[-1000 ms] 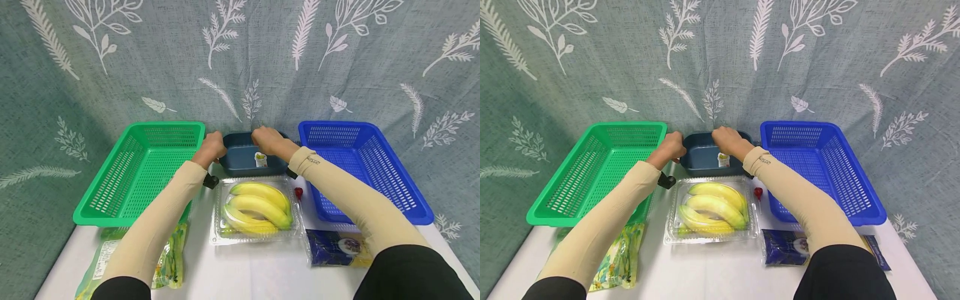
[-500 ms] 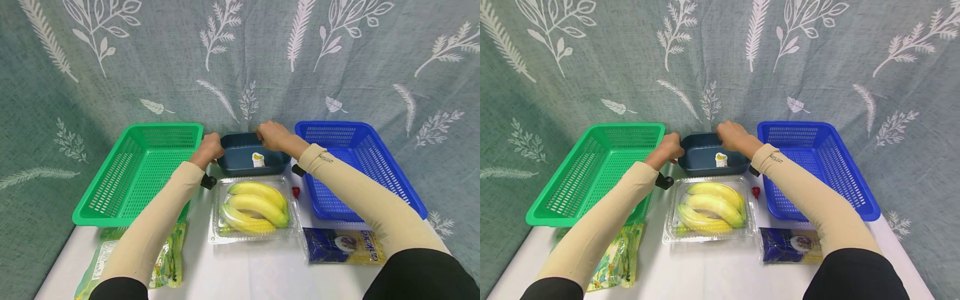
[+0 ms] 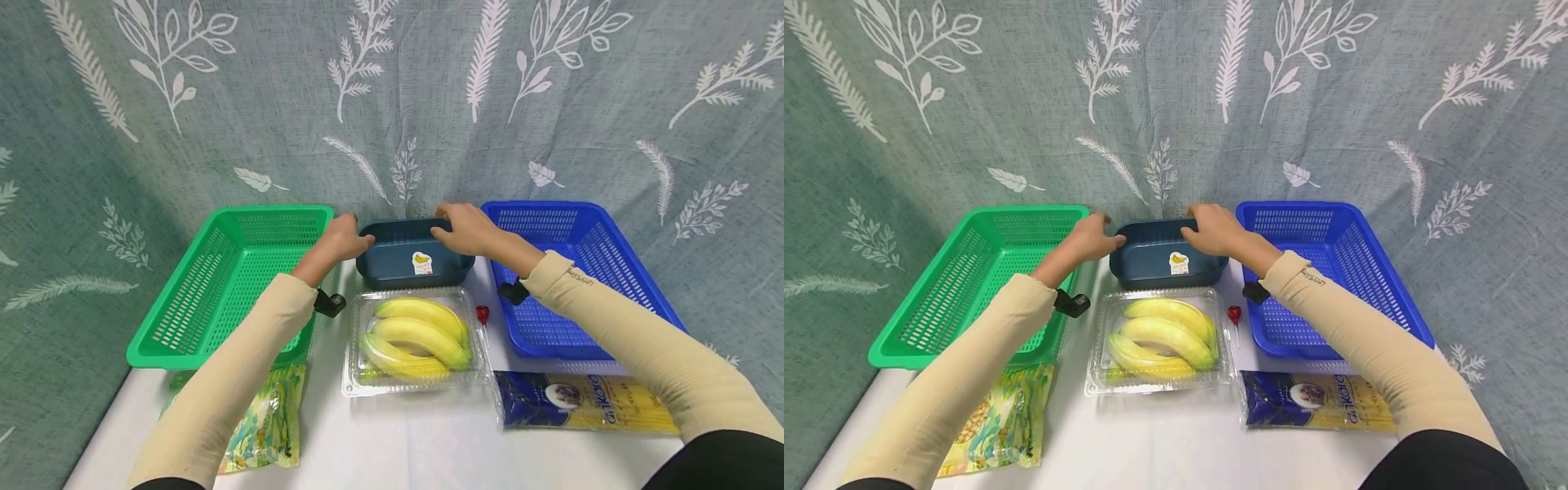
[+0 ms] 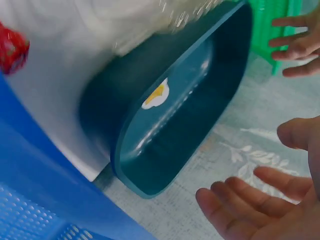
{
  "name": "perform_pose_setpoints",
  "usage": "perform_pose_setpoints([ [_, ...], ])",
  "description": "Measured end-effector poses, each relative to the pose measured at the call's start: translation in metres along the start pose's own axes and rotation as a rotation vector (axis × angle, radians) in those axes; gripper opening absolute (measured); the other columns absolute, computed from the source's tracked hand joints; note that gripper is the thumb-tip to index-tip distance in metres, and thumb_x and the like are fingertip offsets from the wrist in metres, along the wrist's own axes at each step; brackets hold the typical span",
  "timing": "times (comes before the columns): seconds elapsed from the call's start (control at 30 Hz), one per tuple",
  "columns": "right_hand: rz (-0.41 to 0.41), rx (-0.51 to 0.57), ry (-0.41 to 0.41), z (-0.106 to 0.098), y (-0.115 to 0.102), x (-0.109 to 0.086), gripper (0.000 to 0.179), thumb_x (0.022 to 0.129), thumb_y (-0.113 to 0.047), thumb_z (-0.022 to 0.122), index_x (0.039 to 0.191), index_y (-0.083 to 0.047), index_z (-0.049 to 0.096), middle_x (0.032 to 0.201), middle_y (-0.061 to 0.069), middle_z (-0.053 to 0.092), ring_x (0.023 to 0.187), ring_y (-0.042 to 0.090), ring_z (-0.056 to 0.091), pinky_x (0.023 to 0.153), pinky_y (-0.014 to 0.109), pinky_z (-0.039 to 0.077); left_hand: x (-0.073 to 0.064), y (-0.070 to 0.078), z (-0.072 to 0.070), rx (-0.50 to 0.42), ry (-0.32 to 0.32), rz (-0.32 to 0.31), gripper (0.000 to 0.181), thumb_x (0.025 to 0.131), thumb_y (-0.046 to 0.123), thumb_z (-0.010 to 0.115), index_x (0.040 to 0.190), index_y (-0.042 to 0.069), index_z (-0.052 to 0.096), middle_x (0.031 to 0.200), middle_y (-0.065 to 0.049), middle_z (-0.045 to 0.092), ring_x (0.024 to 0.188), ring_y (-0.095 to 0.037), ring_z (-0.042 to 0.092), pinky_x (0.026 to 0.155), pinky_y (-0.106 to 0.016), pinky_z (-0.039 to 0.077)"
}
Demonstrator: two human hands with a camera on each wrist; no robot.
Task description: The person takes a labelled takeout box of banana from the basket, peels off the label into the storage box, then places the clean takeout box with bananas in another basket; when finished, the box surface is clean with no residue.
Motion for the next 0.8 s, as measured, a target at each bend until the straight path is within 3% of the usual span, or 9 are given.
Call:
perform_pose_setpoints([
  [0.17,0.024,0.115,0.003,-0.004,0.003,-0.022,0.062,0.103,-0.035,0.053,0.151,0.001,0.037,0.149,0.024,0.043,0.134,0.040,0.044,0.102,0.056,0.043,-0.016,0.006,-0.004,-0.094,0.020,0.030,0.077,0.102,0.036,0.055,0.158,0.002,0.014,0.144,-0.027,0.045,0.123,-0.041,0.052,0.096,-0.054,0.047],
  [0.5,0.133,0.333,-0.042,0.001,0.017,-0.060,0.077,0.103,-0.048,0.049,0.158,-0.004,0.017,0.156,0.026,0.030,0.138,0.044,0.038,0.104,0.057,0.041,-0.048,0.007,-0.006,-0.155,0.043,0.085,0.081,0.101,0.042,0.056,0.159,0.005,0.012,0.151,-0.025,0.037,0.131,-0.041,0.045,0.099,-0.057,0.044],
  [0.8,0.228,0.441,-0.018,0.009,0.014,-0.086,0.076,0.103,-0.048,0.050,0.158,-0.003,0.020,0.156,0.025,0.031,0.143,0.040,0.032,0.108,0.058,0.037,-0.081,0.008,0.002,-0.322,0.028,0.090,0.085,0.100,0.042,0.058,0.160,0.010,0.006,0.156,-0.023,0.032,0.139,-0.039,0.038,0.105,-0.057,0.040],
])
Point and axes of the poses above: each hand's wrist, its own x-axis towards the middle knuckle, its own z-axis out of the palm, y = z × x, the point moved 7 cm from there along x, towards the middle knuckle
